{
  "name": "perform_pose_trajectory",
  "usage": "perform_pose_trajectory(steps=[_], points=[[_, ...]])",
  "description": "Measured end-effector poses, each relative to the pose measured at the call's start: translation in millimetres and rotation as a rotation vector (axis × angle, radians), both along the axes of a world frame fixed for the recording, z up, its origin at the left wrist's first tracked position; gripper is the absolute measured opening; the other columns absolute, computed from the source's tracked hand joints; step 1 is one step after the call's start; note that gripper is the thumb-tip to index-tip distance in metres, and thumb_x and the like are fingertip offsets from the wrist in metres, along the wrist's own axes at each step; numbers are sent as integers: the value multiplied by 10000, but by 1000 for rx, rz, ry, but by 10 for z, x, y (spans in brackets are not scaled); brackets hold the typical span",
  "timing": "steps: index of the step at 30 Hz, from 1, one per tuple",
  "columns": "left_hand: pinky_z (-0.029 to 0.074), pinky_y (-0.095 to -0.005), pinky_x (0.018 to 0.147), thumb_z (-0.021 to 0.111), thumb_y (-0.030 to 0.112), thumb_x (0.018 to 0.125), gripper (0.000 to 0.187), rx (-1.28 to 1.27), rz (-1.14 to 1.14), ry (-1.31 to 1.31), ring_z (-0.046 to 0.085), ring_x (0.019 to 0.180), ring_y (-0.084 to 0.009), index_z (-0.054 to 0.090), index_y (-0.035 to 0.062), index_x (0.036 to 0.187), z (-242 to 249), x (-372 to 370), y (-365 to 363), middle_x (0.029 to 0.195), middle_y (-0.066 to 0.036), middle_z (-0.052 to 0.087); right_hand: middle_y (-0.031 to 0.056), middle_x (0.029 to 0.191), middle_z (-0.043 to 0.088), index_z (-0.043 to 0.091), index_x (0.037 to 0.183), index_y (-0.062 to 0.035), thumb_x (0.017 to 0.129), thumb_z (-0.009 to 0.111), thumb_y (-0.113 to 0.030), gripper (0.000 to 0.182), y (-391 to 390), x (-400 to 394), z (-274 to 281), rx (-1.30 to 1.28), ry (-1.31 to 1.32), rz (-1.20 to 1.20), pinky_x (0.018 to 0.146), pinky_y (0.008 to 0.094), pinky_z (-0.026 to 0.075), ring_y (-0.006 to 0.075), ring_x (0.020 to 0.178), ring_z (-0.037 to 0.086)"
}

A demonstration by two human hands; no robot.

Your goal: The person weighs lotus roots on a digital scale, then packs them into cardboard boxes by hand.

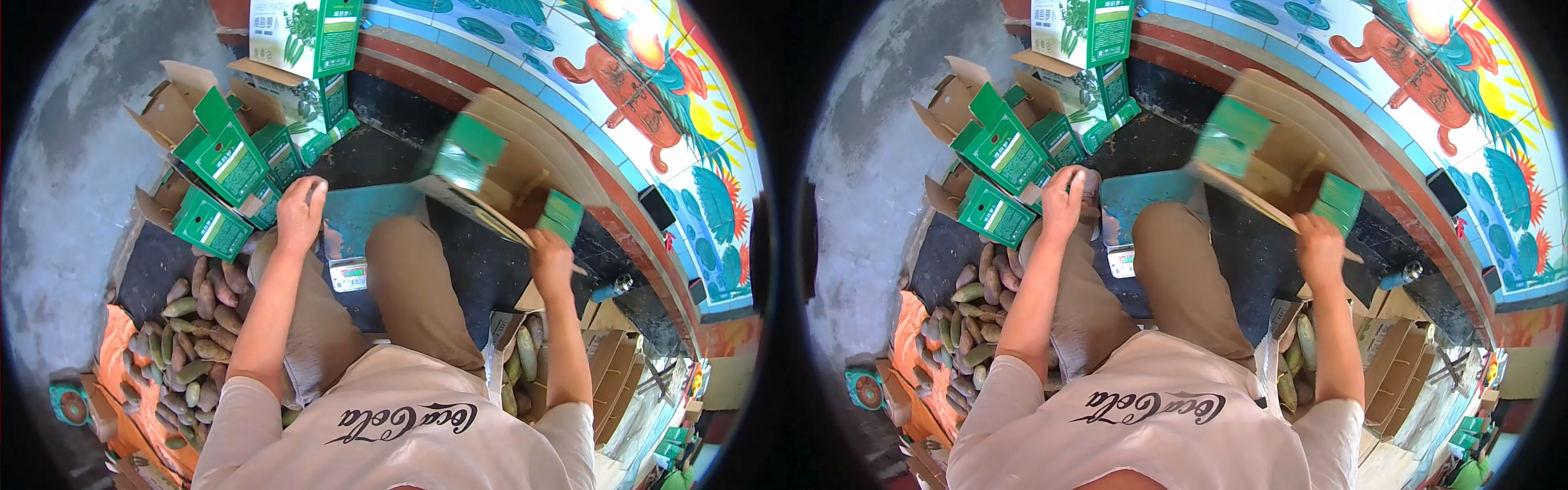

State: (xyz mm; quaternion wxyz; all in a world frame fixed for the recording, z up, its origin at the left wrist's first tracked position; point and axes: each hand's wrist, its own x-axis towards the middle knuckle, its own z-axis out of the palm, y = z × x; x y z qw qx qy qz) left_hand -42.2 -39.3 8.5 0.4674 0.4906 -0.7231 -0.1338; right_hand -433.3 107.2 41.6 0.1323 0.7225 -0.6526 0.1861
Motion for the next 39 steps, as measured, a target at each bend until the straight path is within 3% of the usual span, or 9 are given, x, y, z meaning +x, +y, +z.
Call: perform_pose_trajectory(steps=[6,9,11,15,18,21,26,31,39], points=[[367,-407,1011,702,283,754,606,62,-148,-23,453,1193,-365,472,63,1270,30,26,50,1300,-189,459,65,747,574,569,799,-91,676,563,-48,130,-1019,818,-433,-43,-24,314,663,371,463,254,730,593],[397,-400,969,750,254,699,685,31,-56,-293,439,1213,-335,461,79,1294,55,13,57,1366,-159,408,42,741,574,563,781,-95,681,552,-55,108,-1263,1164,-521,-72,-78,433,712,369,447,230,757,590],[406,-415,961,784,150,641,523,8,-89,-359,501,1127,-349,580,79,1118,0,23,43,1214,-158,540,63,864,605,590,852,-90,691,592,-59,164,-1264,1299,-466,90,-42,425,803,377,433,236,898,586],[441,-399,873,735,76,664,217,49,-189,-377,577,994,-317,649,41,860,-61,51,23,986,-112,652,103,1102,578,591,1038,-76,702,665,-98,345,-950,1163,-356,-304,-260,252,901,411,403,286,1079,524],[446,-381,855,709,38,693,209,61,-222,-402,593,955,-313,656,22,894,-65,65,46,992,-131,653,110,1164,560,568,1112,-62,700,699,-121,436,-458,740,-670,-289,-334,-48,937,428,386,298,1123,499],[444,-381,846,709,35,682,224,94,-216,-396,596,941,-308,653,35,899,-79,60,48,957,-117,653,130,1122,569,560,1092,-45,762,660,-125,355,366,228,-1394,55,-210,-227,934,418,388,315,1082,512],[450,-373,840,707,13,682,237,107,-207,-414,597,937,-309,648,25,912,-64,47,52,957,-127,650,100,1188,588,627,1113,-160,834,594,-372,351,2260,-272,-2463,1363,-39,-608,961,444,405,272,1140,536],[453,-375,839,715,14,677,257,102,-201,-473,591,946,-313,646,24,924,-73,43,24,981,-127,644,90,1167,571,588,1144,-157,830,608,-295,343,3384,-644,-2386,998,-128,-1229,922,414,435,274,1131,521],[409,-401,896,737,58,666,295,-18,-125,-593,573,983,-307,635,47,943,-103,-6,41,1004,-109,638,101,1245,533,495,1247,-110,795,629,-176,477,3816,-1562,-1516,289,220,-1552,932,415,426,278,1176,484]])
